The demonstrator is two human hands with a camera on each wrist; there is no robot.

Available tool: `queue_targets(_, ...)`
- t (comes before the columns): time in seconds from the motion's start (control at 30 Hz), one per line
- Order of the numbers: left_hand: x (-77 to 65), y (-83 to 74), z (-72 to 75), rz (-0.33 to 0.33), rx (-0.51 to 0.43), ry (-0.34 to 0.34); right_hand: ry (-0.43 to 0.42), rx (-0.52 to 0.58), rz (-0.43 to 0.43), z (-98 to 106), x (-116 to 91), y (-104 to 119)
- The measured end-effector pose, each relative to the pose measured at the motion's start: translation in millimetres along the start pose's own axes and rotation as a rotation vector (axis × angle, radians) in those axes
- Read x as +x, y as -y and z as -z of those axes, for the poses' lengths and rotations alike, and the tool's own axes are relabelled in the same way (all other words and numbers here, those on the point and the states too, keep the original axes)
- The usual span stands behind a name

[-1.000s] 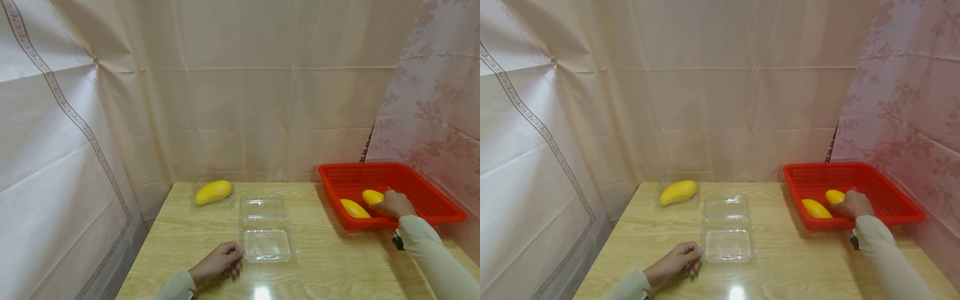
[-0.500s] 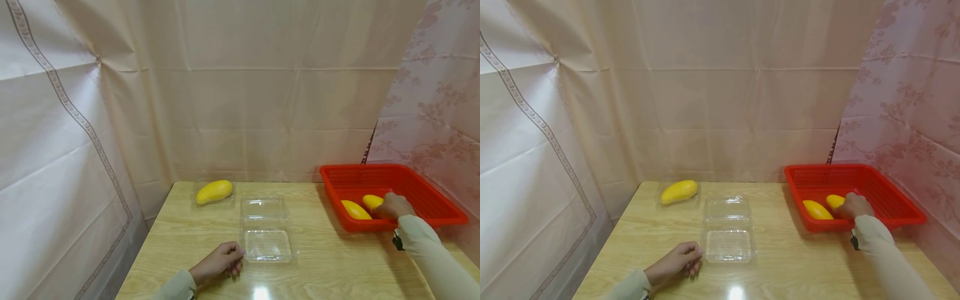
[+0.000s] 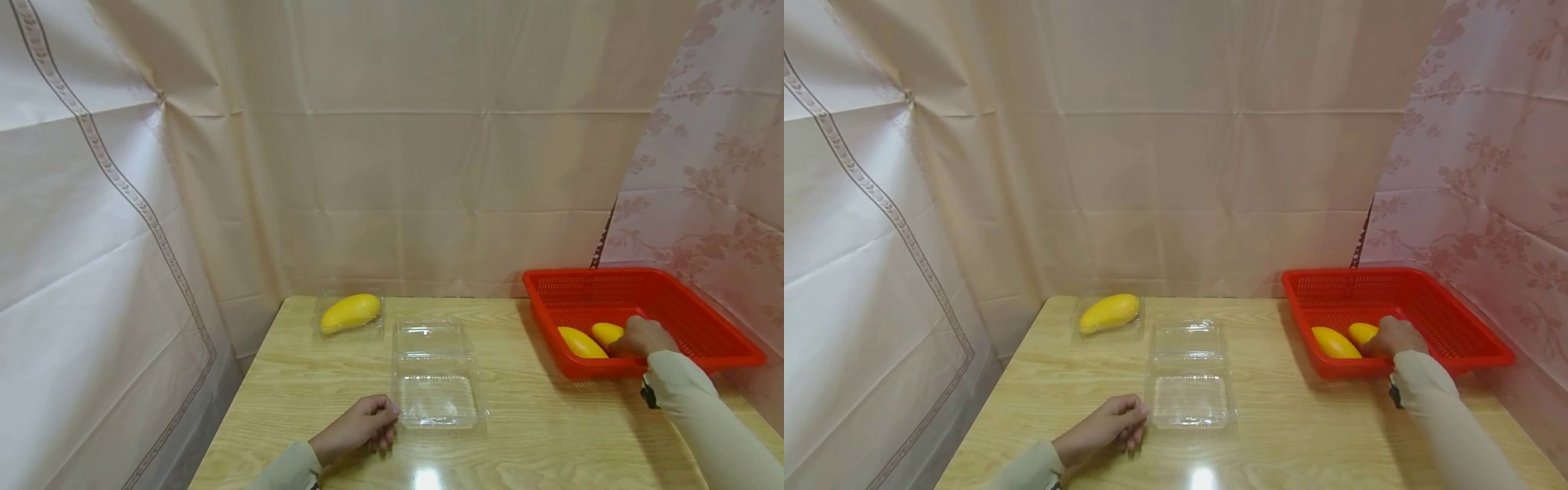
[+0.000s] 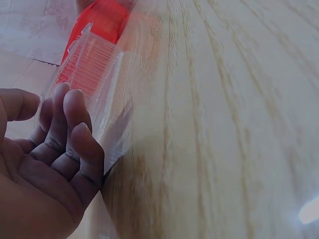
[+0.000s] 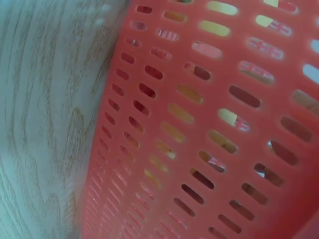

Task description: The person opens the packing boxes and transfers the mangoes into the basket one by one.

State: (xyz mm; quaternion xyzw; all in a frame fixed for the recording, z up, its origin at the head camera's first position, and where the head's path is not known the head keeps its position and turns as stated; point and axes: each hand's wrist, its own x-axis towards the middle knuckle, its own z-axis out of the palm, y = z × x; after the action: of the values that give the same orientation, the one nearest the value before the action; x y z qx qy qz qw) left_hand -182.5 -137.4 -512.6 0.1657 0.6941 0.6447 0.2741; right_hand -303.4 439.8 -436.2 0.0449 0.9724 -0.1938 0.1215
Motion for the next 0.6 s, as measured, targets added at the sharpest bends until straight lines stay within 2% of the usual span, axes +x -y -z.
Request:
queue_targets(0.23,-0.4,-0.3,-1.3,-0.004,0.022,-0.010,-0.047,-0.009,0.021,3.3,-5.7,4.9)
queue_targets(0.6,-0.6,0.6,-0.7,-0.007,0.005,0.004,-0.162,-0.026,0.080,6.8,-6.6,4.3)
